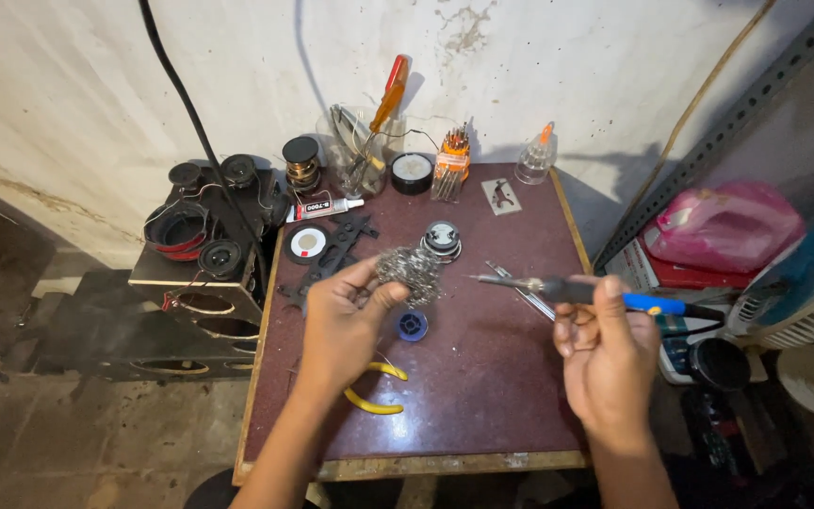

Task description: Cleaning and tinning a soldering iron tip using brass wool and solder wire on a repair bench.

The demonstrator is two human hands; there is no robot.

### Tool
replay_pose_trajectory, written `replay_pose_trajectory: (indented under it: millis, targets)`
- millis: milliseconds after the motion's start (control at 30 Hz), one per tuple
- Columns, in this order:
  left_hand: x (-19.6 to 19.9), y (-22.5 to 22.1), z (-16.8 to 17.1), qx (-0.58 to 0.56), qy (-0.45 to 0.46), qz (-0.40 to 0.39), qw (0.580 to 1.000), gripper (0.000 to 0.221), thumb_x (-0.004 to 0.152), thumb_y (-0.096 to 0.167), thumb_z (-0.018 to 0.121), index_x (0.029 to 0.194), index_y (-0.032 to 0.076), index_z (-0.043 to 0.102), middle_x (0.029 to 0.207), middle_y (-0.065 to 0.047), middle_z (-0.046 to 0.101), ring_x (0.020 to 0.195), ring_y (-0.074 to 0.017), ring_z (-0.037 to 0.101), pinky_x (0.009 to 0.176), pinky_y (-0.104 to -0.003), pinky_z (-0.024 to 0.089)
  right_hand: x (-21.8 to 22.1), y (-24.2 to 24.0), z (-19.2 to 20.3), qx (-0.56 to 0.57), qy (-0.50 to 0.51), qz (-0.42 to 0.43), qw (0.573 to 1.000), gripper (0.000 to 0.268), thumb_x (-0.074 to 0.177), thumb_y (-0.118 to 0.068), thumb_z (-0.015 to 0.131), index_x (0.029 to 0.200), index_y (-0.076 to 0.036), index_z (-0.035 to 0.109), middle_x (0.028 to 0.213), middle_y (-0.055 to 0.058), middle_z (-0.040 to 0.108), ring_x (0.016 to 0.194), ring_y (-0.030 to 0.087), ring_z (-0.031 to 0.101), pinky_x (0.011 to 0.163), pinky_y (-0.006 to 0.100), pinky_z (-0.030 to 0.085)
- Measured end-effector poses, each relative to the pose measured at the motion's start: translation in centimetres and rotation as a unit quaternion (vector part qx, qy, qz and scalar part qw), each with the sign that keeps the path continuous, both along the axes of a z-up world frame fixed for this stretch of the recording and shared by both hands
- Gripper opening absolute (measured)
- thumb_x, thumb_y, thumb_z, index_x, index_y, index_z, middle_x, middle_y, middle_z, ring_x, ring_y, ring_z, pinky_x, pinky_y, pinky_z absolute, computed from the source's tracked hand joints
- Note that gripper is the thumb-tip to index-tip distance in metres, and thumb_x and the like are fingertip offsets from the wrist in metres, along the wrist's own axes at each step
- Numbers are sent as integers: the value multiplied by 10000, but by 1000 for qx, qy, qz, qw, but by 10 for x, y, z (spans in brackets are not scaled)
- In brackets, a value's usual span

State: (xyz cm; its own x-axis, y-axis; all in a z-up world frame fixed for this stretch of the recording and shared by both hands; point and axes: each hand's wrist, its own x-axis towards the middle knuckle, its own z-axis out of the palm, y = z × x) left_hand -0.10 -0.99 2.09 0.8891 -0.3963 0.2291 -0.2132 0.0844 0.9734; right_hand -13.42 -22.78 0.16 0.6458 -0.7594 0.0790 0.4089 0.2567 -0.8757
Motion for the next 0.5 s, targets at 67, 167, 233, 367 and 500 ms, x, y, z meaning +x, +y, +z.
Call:
replay_pose_trajectory:
  millis: [67,167,233,367,500]
  targets:
    - [-7,-7,-5,2,-12,-28,1000,365,876,161,770,1213,23,750,1074,-11,786,938,-61,664,838,-224,547,2,9,-4,-22,6,15,1000,372,1029,-363,611,1061,6,648,736,164,648,525,155,548,416,229,337]
    - [-8,-8,-3,11,-19,-44,999,374,871,139,766,1231,38,737,1123,-43,796,965,-87,700,840,-240,580,1,10,-4,-43,6,34,998,323,1031,-338,606,1069,-18,629,745,168,649,498,160,548,407,226,340]
    - [-7,-5,0,19,-13,-32,999,389,857,120,769,1237,44,729,1137,-80,808,952,-115,745,810,-244,620,-1,9,-3,-42,0,37,998,319,1036,-336,606,1061,-19,624,741,172,644,492,162,534,416,231,345]
    - [-5,-7,-5,11,-16,-39,999,389,854,73,771,1238,36,728,1163,-69,790,1021,-117,720,909,-265,595,-1,14,-3,-65,-9,47,997,288,1037,-293,617,1055,-6,633,763,146,673,509,144,570,399,218,374]
    - [4,1,-2,-16,12,-15,1000,354,862,22,758,1215,8,743,1091,-59,796,944,-95,712,876,-236,582,1,3,-4,-6,-16,6,1000,367,1047,-328,609,1036,36,647,713,184,651,533,156,563,409,236,331]
